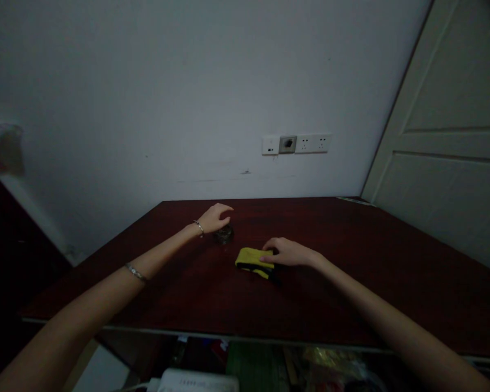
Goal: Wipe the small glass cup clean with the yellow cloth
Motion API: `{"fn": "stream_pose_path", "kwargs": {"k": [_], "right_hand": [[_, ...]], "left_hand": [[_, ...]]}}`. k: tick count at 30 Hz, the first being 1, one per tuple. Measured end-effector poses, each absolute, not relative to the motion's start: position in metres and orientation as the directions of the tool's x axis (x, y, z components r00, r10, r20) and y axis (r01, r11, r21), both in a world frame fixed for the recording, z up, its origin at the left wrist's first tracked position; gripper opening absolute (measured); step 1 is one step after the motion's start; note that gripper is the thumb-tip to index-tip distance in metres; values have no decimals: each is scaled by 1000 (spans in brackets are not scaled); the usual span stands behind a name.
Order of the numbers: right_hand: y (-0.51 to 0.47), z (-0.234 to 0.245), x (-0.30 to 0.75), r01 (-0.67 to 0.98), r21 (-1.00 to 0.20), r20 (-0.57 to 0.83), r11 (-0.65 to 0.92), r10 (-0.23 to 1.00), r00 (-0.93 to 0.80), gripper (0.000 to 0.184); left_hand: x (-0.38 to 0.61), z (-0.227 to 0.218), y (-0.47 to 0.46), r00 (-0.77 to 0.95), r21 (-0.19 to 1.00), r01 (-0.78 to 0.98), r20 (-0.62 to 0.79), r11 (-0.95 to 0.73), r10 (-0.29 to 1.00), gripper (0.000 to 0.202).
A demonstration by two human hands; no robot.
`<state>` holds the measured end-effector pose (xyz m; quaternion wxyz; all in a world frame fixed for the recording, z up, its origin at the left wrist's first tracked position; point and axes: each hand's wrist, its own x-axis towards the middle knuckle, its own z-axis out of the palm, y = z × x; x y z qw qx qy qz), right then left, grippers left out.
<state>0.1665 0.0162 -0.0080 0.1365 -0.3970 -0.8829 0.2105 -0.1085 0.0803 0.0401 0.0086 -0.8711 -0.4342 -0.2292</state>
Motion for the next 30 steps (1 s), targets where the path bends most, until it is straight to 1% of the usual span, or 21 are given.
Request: {"fn": "stream_pose_path", "kwargs": {"k": [1, 3, 5, 7, 9, 11, 13, 16, 19, 21, 24, 27, 29, 30], "right_hand": [[14, -11, 166, 659, -469, 91, 589, 774, -627, 45], [9, -17, 163, 678, -451, 135, 581, 795, -592, 42], [5, -20, 161, 676, -444, 189, 588, 799, -571, 37], [0, -19, 160, 667, -453, 234, 591, 801, -550, 33], [-5, -14, 160, 633, -492, 262, 598, 795, -547, 28], [-9, -6, 161, 555, -565, 292, 611, 777, -557, 24], [-11, 4, 163, 451, -654, 337, 607, 768, -545, 21], [-13, 18, 165, 300, -785, 366, 541, 797, -481, 22], [-13, 30, 166, 139, -897, 327, 420, 840, -434, 29], [-12, 37, 168, 53, -935, 302, 351, 864, -402, 33], [-10, 44, 173, -30, -953, 293, 300, 901, -320, 36], [-4, 45, 180, -73, -969, 245, 234, 934, -259, 38], [2, 40, 182, -50, -983, 186, 179, 947, -262, 36], [6, 36, 182, -22, -989, 149, 149, 949, -277, 35]], "left_hand": [[-100, 38, 77, 547, 156, 753, 391, -640, 740, 38], [-85, 35, 67, 610, 125, 734, 312, -668, 728, 39], [-73, 32, 56, 682, 146, 685, 216, -714, 698, 44], [-64, 32, 44, 770, 241, 585, 137, -775, 624, 51], [-60, 31, 34, 830, 395, 480, 86, -783, 552, 48], [-58, 30, 27, 840, 531, 426, 68, -732, 538, 44], [-59, 29, 24, 830, 625, 405, 54, -667, 555, 43], [-62, 29, 20, 819, 690, 388, 45, -611, 571, 41], [-65, 30, 16, 809, 738, 358, 60, -571, 585, 42], [-67, 31, 15, 786, 821, 315, 56, -477, 616, 41], [-71, 31, 17, 708, 931, 241, 23, -273, 706, 33], [-80, 35, 22, 633, 967, 219, -40, -130, 773, 30], [-89, 39, 25, 635, 959, 272, -122, -73, 763, 30], [-94, 41, 26, 648, 944, 325, -178, -58, 740, 30]]}}
